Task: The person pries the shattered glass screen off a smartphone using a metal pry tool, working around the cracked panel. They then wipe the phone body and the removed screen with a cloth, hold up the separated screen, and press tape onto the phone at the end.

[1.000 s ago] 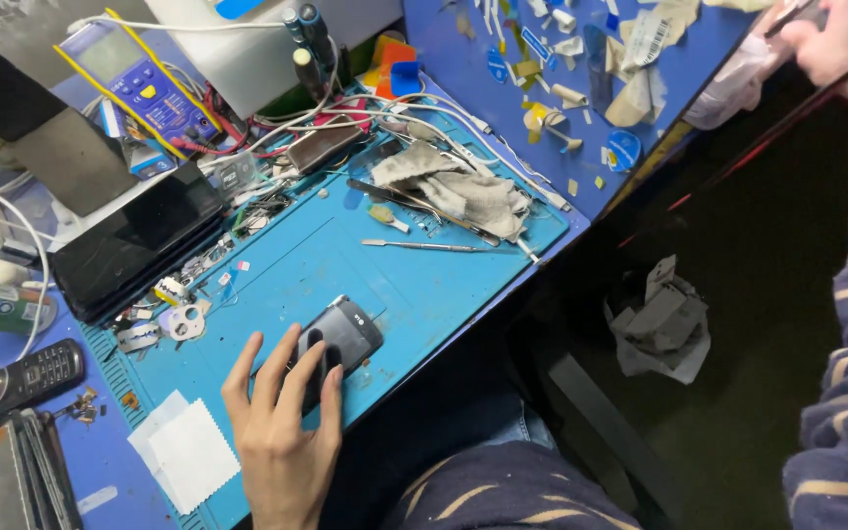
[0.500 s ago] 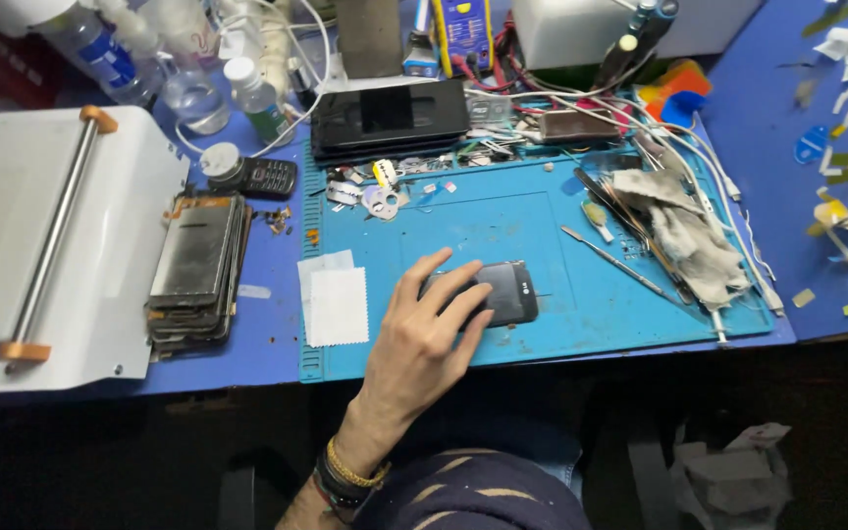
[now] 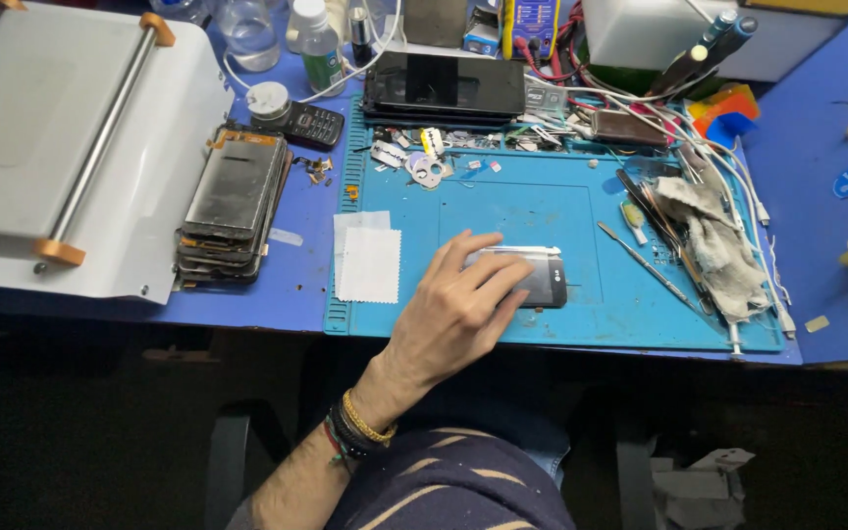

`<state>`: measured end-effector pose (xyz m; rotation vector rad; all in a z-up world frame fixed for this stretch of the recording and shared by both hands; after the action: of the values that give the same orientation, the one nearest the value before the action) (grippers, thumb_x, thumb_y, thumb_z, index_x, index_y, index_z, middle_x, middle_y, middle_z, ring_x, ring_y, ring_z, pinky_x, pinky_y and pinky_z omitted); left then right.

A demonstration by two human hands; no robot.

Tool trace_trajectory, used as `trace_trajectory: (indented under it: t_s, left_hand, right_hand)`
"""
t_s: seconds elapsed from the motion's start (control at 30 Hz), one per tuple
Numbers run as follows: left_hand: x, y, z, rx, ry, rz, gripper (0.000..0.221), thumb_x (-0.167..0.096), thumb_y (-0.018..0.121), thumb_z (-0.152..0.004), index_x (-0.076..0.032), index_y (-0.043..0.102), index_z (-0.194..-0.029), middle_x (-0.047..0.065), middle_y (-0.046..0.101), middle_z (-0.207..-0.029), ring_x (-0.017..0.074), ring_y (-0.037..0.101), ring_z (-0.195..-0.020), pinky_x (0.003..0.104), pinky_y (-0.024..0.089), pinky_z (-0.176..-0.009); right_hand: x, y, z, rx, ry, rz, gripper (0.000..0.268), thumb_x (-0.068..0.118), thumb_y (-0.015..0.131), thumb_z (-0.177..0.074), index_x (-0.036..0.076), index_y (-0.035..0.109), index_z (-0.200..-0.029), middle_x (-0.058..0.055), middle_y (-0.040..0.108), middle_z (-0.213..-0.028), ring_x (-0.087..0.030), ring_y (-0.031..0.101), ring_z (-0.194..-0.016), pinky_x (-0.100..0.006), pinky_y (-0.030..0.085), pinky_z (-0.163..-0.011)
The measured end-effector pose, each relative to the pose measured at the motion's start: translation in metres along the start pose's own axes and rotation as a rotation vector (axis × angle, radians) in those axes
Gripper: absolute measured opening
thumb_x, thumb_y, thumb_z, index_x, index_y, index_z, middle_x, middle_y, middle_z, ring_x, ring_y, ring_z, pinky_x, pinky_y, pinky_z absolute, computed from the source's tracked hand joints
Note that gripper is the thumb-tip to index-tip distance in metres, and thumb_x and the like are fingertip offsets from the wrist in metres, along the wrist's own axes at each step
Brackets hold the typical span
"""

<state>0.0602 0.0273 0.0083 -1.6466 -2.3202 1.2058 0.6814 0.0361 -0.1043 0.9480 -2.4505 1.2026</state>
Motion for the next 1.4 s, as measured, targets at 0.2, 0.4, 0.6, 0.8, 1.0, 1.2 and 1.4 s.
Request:
trace_trajectory:
  t_s: [0.2, 0.4, 0.6, 0.8, 1.0, 1.2, 1.4]
  left_hand:
    - [0.007, 0.000, 0.006, -0.029, -0.020, 0.104, 0.030, -0.007, 0.076, -0.095, -0.009, 0.069, -0.124, 0.007, 0.070, -0.102, 0.0246, 0.066, -0.100, 0.051, 0.050, -0.111]
    - [0.010, -0.043, 0.001, -0.282, -0.150, 0.253, 0.032, 0.002, 0.073, -0.094, -0.008, 0.065, -0.123, 0.010, 0.065, -0.106, 0.0269, 0.064, -0.096, 0.039, 0.054, -0.083]
    - [0.026, -0.069, 0.004, -0.280, -0.274, 0.235, 0.023, 0.000, 0.075, -0.098, -0.013, 0.068, -0.116, 0.004, 0.068, -0.098, 0.0188, 0.067, -0.085, 0.031, 0.054, -0.076]
    - [0.010, -0.089, -0.016, -0.320, -0.267, 0.475, 0.029, -0.004, 0.071, -0.103, -0.006, 0.061, -0.129, 0.007, 0.070, -0.115, 0.0216, 0.072, -0.107, 0.032, 0.058, -0.095]
    - [-0.003, -0.077, -0.023, -0.273, -0.079, 0.281, 0.038, -0.010, 0.083, -0.083, -0.006, 0.065, -0.117, 0.011, 0.066, -0.117, 0.0306, 0.063, -0.110, 0.041, 0.055, -0.095]
    - [0.006, -0.060, -0.014, -0.248, -0.171, 0.352, 0.020, -0.008, 0.085, -0.091, -0.010, 0.071, -0.104, 0.001, 0.071, -0.108, 0.0202, 0.067, -0.094, 0.033, 0.056, -0.082]
    - [0.005, -0.054, -0.014, -0.175, -0.155, 0.304, 0.018, -0.002, 0.080, -0.090, -0.007, 0.068, -0.103, 0.004, 0.071, -0.105, 0.0231, 0.067, -0.097, 0.037, 0.054, -0.087]
  right_hand:
    - [0.320, 0.114, -0.017, -0.056, 0.031, -0.147, 0.020, -0.003, 0.071, -0.102, -0.004, 0.063, -0.120, -0.015, 0.075, -0.102, -0.019, 0.073, -0.092, -0.029, 0.060, -0.089]
    - [0.423, 0.190, -0.074, -0.092, 0.065, -0.273, 0.022, -0.005, 0.071, -0.102, -0.006, 0.061, -0.122, -0.014, 0.076, -0.104, -0.017, 0.074, -0.093, -0.027, 0.060, -0.091]
    - [0.412, 0.226, -0.077, 0.066, 0.252, -0.575, 0.020, -0.003, 0.067, -0.100, -0.004, 0.060, -0.119, -0.012, 0.076, -0.106, -0.014, 0.073, -0.097, -0.025, 0.059, -0.088]
    - [0.426, 0.220, -0.079, 0.095, 0.221, -0.496, 0.021, 0.000, 0.070, -0.099, -0.003, 0.062, -0.119, -0.010, 0.077, -0.104, -0.011, 0.071, -0.089, -0.022, 0.057, -0.080]
    - [0.450, 0.206, -0.084, 0.092, -0.050, -0.105, 0.026, 0.002, 0.080, -0.088, 0.001, 0.069, -0.112, -0.007, 0.074, -0.091, -0.011, 0.063, -0.066, -0.025, 0.050, -0.061]
    - [0.451, 0.197, -0.081, 0.100, -0.114, 0.057, 0.029, 0.006, 0.087, -0.081, 0.003, 0.072, -0.105, -0.008, 0.070, -0.081, -0.018, 0.059, -0.060, -0.032, 0.045, -0.055]
    - [0.480, 0.183, -0.092, 0.067, -0.284, 0.197, 0.040, 0.014, 0.092, -0.070, 0.003, 0.073, -0.103, -0.005, 0.071, -0.080, -0.025, 0.061, -0.069, -0.040, 0.047, -0.059]
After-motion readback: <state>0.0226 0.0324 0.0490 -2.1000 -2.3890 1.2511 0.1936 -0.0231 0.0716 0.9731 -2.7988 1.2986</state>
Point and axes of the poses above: each hand's wrist, its own z-axis away from the middle knuckle, its own y-axis out of the palm, x = y × z, the point moved 5 cm from there along -z, towards the middle knuckle
